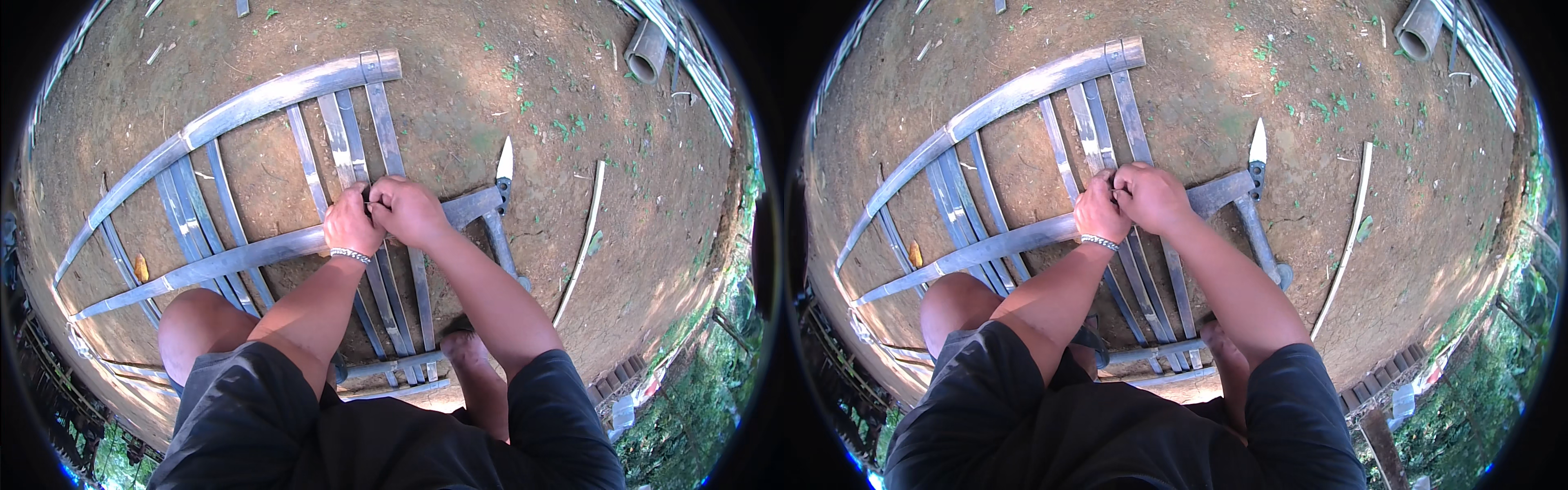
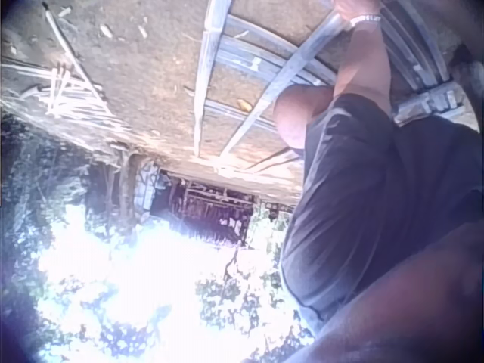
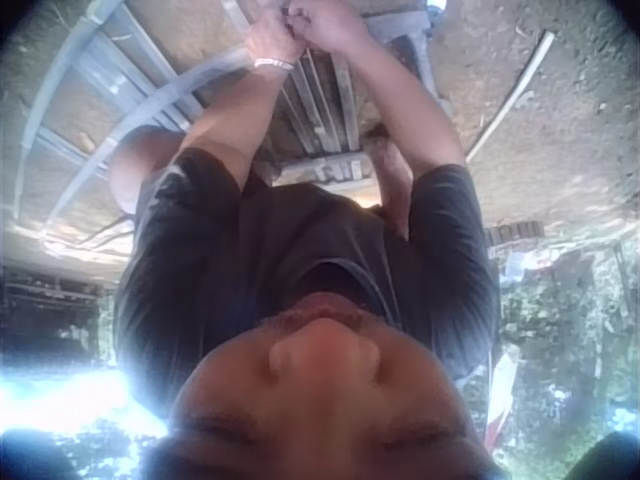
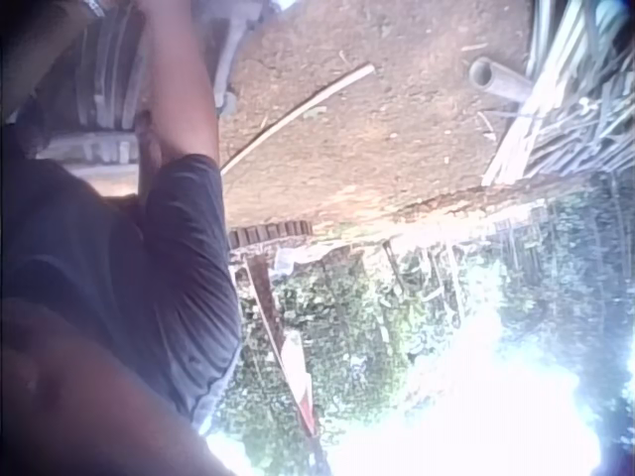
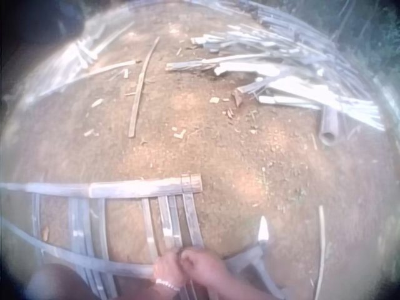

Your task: The person constructs a bamboo structure by securing bamboo slats to a larger bamboo frame. They use a small knife and a hand axe to shape and wedge pieces into place, and use their hands to position and secure the slats.

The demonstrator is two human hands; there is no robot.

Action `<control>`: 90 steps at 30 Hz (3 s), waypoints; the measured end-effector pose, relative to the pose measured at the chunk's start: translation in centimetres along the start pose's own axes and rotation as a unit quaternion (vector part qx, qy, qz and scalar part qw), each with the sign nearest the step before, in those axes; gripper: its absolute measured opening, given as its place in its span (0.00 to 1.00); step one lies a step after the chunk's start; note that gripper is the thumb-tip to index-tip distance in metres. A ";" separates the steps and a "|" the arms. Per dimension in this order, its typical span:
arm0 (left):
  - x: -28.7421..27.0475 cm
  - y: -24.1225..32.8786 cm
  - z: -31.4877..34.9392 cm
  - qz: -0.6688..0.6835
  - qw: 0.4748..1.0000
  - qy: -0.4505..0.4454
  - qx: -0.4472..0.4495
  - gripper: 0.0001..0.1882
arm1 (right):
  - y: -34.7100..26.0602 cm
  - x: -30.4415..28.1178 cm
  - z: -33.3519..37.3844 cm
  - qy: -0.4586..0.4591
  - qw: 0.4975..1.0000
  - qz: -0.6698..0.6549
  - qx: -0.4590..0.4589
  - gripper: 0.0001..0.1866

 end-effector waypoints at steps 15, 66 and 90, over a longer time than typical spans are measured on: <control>-0.9 3.2 0.6 0.016 0.988 -0.013 0.150 0.13 | 5.2 -1.9 8.9 0.130 0.984 -0.036 0.115 0.07; -0.2 5.1 2.1 0.005 0.955 -0.082 0.283 0.20 | 4.6 -0.6 8.5 0.228 0.973 0.035 0.013 0.11; 0.4 4.1 1.6 0.017 0.960 -0.093 0.263 0.08 | 10.9 -6.9 18.6 0.139 0.978 -0.035 0.150 0.30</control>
Point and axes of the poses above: each hand's wrist, its own z-axis away from the middle knuckle, its own x-axis out of the palm, y = z × x, the point moved 10 cm from there along -z, towards the middle knuckle
